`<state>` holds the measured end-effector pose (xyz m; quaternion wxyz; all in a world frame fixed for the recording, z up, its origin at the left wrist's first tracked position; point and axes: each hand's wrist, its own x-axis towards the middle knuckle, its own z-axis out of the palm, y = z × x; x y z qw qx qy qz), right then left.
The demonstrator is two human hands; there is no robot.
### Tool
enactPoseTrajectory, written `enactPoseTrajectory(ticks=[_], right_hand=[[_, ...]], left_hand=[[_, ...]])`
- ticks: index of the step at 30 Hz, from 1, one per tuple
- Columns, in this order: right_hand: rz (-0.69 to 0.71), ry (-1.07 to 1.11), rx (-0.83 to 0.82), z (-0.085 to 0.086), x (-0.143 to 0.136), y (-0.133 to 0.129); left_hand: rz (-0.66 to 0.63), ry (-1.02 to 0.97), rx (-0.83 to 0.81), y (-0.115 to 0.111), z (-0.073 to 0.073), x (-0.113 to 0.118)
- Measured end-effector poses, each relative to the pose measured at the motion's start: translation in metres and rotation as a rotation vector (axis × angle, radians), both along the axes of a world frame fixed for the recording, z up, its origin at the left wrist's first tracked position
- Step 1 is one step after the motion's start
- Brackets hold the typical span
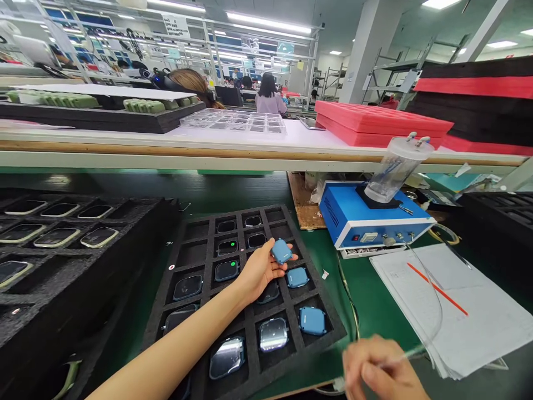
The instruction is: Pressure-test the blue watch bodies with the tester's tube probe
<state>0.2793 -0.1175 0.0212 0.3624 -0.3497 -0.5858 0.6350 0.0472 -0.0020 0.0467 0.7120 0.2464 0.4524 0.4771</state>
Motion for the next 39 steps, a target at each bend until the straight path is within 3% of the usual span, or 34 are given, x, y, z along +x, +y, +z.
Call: enactPoseTrajectory(ticks=[2,5,9,13,23,39], right_hand=[[0.035,0.134,0.090,0.017,-0.024,0.032],[-0.029,0.230,0.236,0.030,-0.057,0.075],[-0.252,0.220,0.322,0.018,-0.079,0.104],[-0.386,0.154,0.402,0.005,-0.079,0.106],[-0.491,0.018,0.338,0.008,-0.078,0.108],[-0.487,-0.026,0.312,0.010,-0.081,0.107]], left_hand=[[0.021,-0.033,0.010,-0.001,0.000,0.001],[0.031,-0.067,0.040,-0.003,-0.002,0.002],[0.015,-0.136,0.140,-0.004,-0.006,0.005],[-0.031,-0.211,0.205,-0.005,-0.009,0.009],[-0.068,-0.063,0.259,-0.003,-0.014,0.017],[-0.165,0.116,0.347,-0.004,-0.020,0.018]])
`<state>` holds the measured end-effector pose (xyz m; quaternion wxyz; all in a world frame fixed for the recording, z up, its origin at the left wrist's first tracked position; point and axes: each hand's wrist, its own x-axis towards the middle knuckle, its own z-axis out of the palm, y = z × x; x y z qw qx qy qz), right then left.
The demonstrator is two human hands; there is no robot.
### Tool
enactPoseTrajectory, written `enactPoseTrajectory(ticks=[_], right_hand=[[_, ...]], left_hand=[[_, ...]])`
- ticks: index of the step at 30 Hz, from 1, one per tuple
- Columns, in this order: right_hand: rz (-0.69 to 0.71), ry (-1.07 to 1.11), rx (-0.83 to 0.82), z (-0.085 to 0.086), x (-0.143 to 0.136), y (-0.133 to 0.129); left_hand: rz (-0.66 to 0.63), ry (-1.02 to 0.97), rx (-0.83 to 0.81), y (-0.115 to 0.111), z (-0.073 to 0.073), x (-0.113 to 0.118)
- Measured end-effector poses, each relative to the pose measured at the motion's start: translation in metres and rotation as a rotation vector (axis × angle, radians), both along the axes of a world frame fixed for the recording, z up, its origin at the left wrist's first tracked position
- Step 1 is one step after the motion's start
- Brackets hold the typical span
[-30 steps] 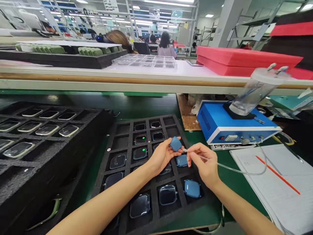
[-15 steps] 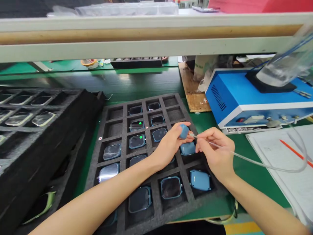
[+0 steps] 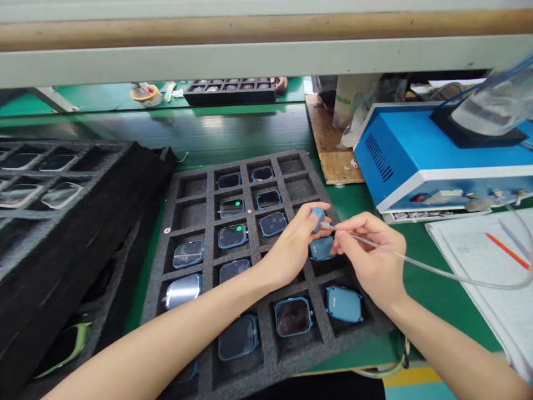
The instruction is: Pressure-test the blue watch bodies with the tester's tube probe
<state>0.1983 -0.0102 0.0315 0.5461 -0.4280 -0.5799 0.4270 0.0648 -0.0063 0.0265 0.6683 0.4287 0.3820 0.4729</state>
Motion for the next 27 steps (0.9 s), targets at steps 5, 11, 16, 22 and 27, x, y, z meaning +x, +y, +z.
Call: enactPoseTrajectory(ticks=[5,11,16,22,27], right_hand=[[-0.002,-0.007,0.001,0.0004,-0.0008,-0.0002],[-0.001,-0.011,0.001,0.0000,-0.0023,0.0006],[-0.002,-0.021,-0.016,0.0009,-0.0014,0.0002],[0.004,0.002,-0.027,0.0000,-0.0017,0.0016],[0.009,0.059,-0.064,-0.0016,-0.0059,0.0025]], left_hand=[[-0.001,0.012,0.021,0.0001,0.0000,0.0000],[0.003,0.031,0.034,0.0001,-0.0009,0.0008],[0.012,0.021,0.030,-0.0011,-0.0002,0.0014],[0.016,0.008,0.008,-0.0008,0.0019,0.0024],[0.038,-0.014,0.002,-0.0015,0.0007,0.0022]])
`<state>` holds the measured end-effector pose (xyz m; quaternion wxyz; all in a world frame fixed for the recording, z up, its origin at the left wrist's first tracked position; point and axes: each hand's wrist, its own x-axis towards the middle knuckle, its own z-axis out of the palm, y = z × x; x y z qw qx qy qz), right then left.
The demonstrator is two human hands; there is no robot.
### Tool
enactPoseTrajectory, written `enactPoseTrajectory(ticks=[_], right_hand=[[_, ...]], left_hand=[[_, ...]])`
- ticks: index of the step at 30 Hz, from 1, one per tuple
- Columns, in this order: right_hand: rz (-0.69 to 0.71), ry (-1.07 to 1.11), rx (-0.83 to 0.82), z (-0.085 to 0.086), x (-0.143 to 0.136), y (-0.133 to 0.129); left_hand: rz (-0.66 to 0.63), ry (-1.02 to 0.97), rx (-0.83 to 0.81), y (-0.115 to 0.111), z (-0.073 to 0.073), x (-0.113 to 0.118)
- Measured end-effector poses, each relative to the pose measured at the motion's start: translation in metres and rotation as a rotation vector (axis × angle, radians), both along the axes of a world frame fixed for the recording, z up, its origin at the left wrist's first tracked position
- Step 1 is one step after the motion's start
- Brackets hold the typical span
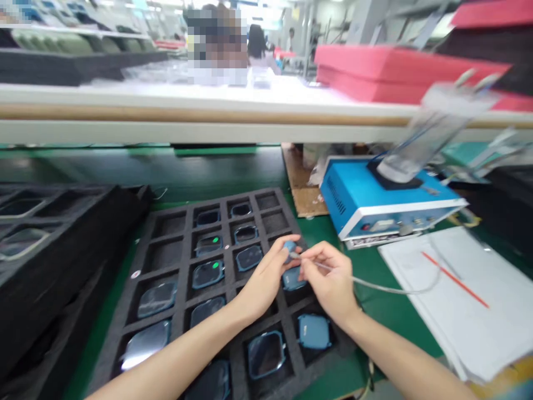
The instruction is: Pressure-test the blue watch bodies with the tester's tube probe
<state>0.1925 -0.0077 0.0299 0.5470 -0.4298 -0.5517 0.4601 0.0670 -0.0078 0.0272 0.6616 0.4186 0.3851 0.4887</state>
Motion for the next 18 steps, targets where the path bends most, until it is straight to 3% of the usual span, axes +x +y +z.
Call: enactPoseTrajectory(ticks=[18], right_hand=[[0.063,0.146,-0.036,-0.011,-0.007,0.006]], left_hand=[[0.092,0.020,-0.060,0.004,0.001,0.002]])
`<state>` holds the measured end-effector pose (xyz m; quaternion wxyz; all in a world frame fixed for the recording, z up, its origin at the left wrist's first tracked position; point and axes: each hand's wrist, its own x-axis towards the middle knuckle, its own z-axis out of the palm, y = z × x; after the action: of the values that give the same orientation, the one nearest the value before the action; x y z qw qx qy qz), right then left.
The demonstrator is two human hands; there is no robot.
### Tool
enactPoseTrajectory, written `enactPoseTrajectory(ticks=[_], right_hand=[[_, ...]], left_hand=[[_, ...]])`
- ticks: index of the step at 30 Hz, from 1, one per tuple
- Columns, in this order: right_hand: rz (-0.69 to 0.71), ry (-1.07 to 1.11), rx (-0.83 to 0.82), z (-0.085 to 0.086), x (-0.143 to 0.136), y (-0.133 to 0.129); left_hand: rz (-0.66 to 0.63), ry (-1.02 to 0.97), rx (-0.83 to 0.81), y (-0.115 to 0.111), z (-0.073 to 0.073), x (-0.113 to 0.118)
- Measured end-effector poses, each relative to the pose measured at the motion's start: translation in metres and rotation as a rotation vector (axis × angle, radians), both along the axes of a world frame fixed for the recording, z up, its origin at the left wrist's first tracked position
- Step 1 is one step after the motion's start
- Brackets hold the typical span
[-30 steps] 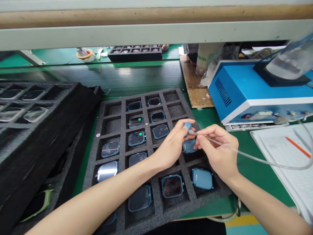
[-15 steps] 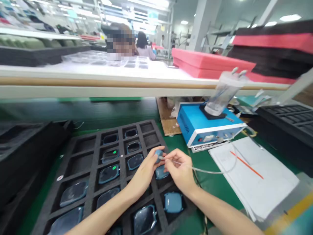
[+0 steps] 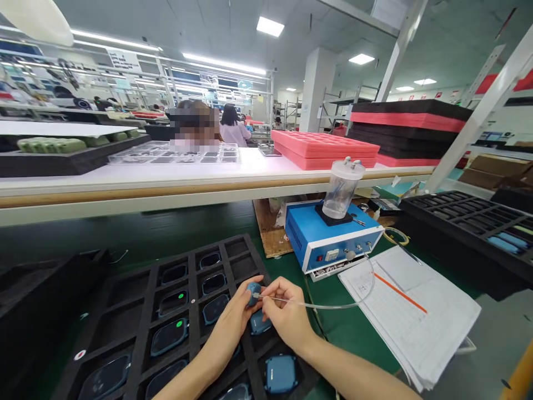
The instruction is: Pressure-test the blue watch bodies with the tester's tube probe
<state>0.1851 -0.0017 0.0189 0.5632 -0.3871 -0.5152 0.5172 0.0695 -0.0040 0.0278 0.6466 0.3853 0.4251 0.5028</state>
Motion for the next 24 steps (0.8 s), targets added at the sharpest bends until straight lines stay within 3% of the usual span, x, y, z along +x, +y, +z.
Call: enactPoseTrajectory(ticks=[24], right_hand=[[-0.005,-0.009,0.007,-0.0025,-0.0007,0.0002]], left_hand=[[-0.060,0.042,0.033,-0.0047,0.0053,-0.0026]])
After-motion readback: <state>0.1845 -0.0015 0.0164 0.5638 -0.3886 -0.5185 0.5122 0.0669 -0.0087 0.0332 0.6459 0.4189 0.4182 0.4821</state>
